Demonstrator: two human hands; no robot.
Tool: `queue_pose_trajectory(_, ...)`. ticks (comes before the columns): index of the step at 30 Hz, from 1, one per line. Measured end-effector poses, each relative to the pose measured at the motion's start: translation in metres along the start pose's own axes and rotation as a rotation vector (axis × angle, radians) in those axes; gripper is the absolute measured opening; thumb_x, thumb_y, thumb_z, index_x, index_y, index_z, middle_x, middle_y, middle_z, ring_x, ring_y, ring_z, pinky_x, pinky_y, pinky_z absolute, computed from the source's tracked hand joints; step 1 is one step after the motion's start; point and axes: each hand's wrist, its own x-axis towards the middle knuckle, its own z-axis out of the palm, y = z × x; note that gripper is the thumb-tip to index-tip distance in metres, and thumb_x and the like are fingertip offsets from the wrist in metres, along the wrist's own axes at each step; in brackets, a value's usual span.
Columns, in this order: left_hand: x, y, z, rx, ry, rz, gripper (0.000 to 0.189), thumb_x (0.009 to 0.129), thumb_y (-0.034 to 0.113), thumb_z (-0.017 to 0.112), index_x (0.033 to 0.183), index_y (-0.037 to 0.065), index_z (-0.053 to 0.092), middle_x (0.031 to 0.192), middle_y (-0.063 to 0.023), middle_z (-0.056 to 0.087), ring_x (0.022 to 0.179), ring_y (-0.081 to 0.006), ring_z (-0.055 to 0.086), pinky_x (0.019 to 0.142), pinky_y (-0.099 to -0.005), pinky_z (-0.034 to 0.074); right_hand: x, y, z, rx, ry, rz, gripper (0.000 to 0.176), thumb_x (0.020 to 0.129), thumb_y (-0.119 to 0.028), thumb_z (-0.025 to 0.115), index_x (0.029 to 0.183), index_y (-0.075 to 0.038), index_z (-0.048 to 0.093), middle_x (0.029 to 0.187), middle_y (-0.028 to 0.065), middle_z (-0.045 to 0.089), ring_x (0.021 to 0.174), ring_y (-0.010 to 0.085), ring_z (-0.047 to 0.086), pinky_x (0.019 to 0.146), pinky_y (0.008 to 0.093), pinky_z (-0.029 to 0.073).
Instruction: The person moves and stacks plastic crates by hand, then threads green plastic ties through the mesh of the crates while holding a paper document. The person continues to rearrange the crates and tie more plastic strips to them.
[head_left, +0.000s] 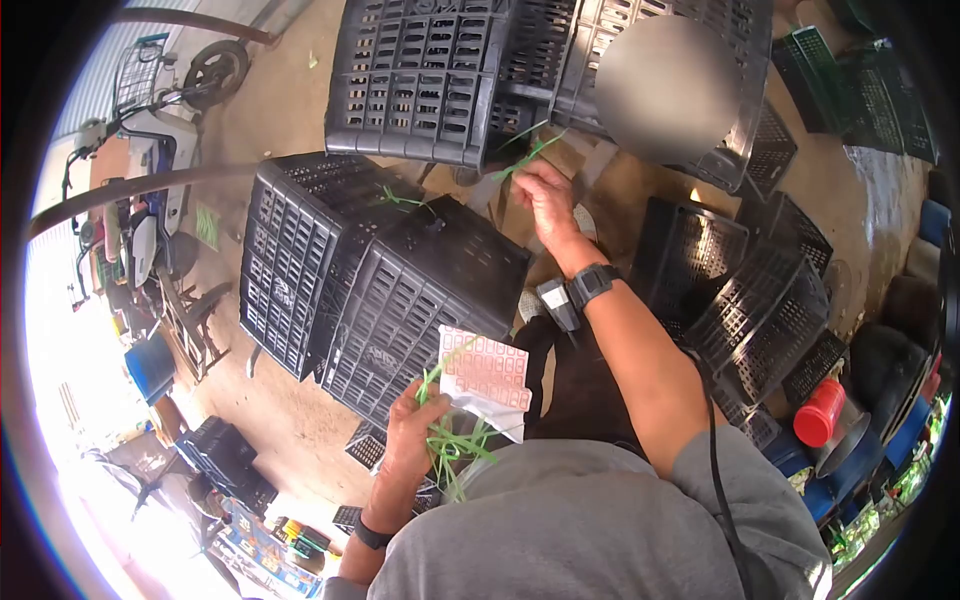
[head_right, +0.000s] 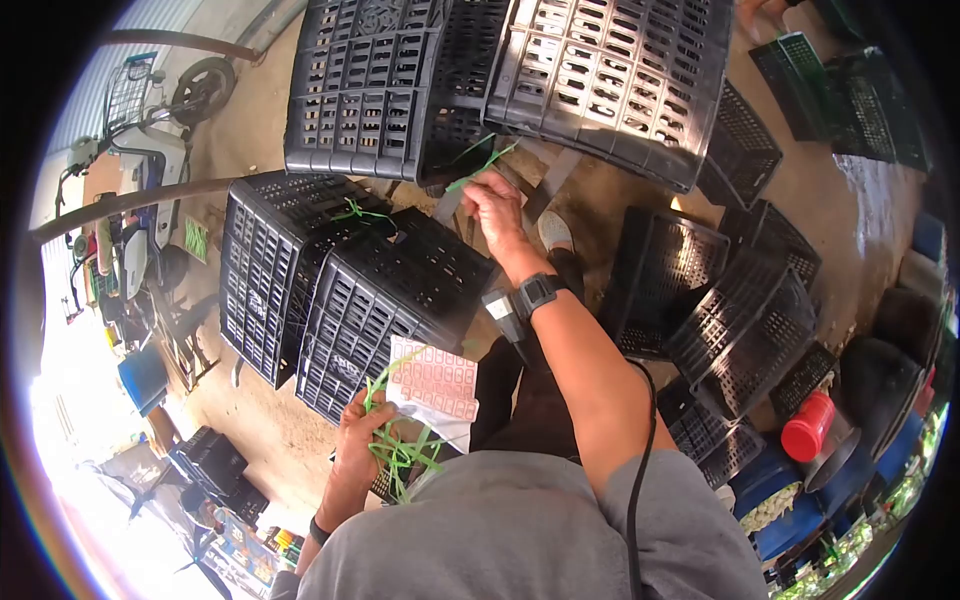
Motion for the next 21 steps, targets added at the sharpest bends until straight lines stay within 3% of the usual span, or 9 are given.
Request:
queue_pose_trajectory(3, -0.002, 0.003, 0.003, -0.046, -0.012, 0.005, 0.015, 0.078, -0.007, 0.056, 0.087, 0.005, 0.056, 0.068, -0.0012, 0.056, 0.051, -0.0085, 0.055, 0.044, -0.018, 0.045, -0.009, 0.001, 0.0, 0.035, 0.08, -0.072, 0.006, 0.079, -0.009, 0.062, 0.08, -0.005, 0.059, 0.065, 0.0018, 0.058, 0.056, 0.0101, 0.053, 0.051, 0.023, 0.04)
queue_pose_trajectory(4, -0.003, 0.004, 0.009, -0.044, 0.038, 0.013, 0.014, 0.078, -0.006, 0.056, 0.086, 0.006, 0.056, 0.067, -0.0008, 0.056, 0.05, -0.0082, 0.054, 0.043, -0.0178, 0.044, -0.007, 0.008, -0.007, 0.029, 0.176, 0.068, 0.011, 0.077, -0.009, 0.065, 0.086, -0.004, 0.06, 0.07, 0.0031, 0.059, 0.058, 0.0116, 0.054, 0.053, 0.024, 0.042)
queue_pose_trajectory(5, -0.003, 0.004, 0.005, -0.044, 0.035, 0.016, 0.014, 0.078, -0.006, 0.056, 0.086, 0.006, 0.056, 0.067, -0.0008, 0.056, 0.05, -0.0082, 0.054, 0.043, -0.0178, 0.044, -0.003, 0.016, -0.013, 0.029, 0.176, 0.065, 0.011, 0.077, -0.009, 0.065, 0.086, -0.004, 0.06, 0.07, 0.0031, 0.059, 0.058, 0.0116, 0.054, 0.053, 0.024, 0.042)
queue_pose_trajectory(7, 0.001, 0.0, -0.007, 0.001, -0.096, 0.005, 0.012, 0.08, -0.004, 0.054, 0.088, 0.005, 0.052, 0.078, -0.0021, 0.057, 0.065, -0.0108, 0.057, 0.06, -0.0251, 0.052, 0.002, 0.028, -0.023, 0.001, 0.365, 0.181, 0.023, 0.077, -0.011, 0.066, 0.098, -0.004, 0.059, 0.083, 0.0053, 0.061, 0.065, 0.0135, 0.056, 0.055, 0.0258, 0.045)
queue_pose_trajectory(8, 0.001, -0.001, -0.009, 0.005, -0.089, -0.006, 0.012, 0.08, -0.004, 0.054, 0.088, 0.005, 0.052, 0.078, -0.0021, 0.057, 0.065, -0.0108, 0.057, 0.06, -0.0251, 0.052, 0.01, 0.03, -0.029, 0.03, 0.335, 0.239, 0.034, 0.077, -0.014, 0.067, 0.108, -0.005, 0.056, 0.094, 0.0056, 0.06, 0.074, 0.0144, 0.057, 0.059, 0.0266, 0.046)
queue_pose_trajectory(11, 0.003, 0.0, -0.012, -0.024, -0.12, -0.01, 0.013, 0.08, -0.004, 0.054, 0.089, 0.005, 0.053, 0.079, -0.0018, 0.057, 0.067, -0.011, 0.058, 0.062, -0.0255, 0.052, 0.024, 0.018, -0.02, 0.201, 0.328, 0.192, 0.035, 0.079, -0.016, 0.067, 0.11, -0.005, 0.056, 0.096, 0.0042, 0.059, 0.079, 0.015, 0.056, 0.067, 0.028, 0.048)
queue_pose_trajectory(15, 0.003, 0.003, -0.006, -0.006, -0.074, -0.033, 0.014, 0.08, -0.004, 0.054, 0.091, 0.004, 0.054, 0.079, -0.0025, 0.058, 0.066, -0.0109, 0.058, 0.06, -0.0239, 0.051, 0.044, 0.025, -0.017, 0.346, 0.194, 0.207, 0.028, 0.081, -0.017, 0.067, 0.105, -0.005, 0.059, 0.093, 0.0036, 0.06, 0.079, 0.0151, 0.056, 0.073, 0.0292, 0.048)
queue_pose_trajectory(17, 0.001, 0.006, 0.001, -0.009, 0.008, -0.02, 0.012, 0.08, -0.003, 0.056, 0.089, 0.005, 0.055, 0.07, -0.0008, 0.056, 0.052, -0.0067, 0.053, 0.044, -0.0166, 0.043, 0.047, 0.03, -0.018, 0.38, 0.072, 0.167, 0.018, 0.083, -0.014, 0.066, 0.098, -0.004, 0.062, 0.089, 0.0034, 0.061, 0.079, 0.0152, 0.056, 0.074, 0.0298, 0.049)
queue_pose_trajectory(21, 0.009, -0.001, -0.017, -0.002, -0.1, -0.022, 0.017, 0.081, -0.004, 0.054, 0.097, 0.003, 0.056, 0.078, -0.0027, 0.059, 0.061, -0.0074, 0.056, 0.051, -0.0192, 0.044, 0.044, 0.034, -0.013, 0.34, 0.21, 0.161, 0.014, 0.08, -0.01, 0.069, 0.092, -0.004, 0.063, 0.08, 0.0042, 0.061, 0.07, 0.014, 0.057, 0.068, 0.028, 0.05)
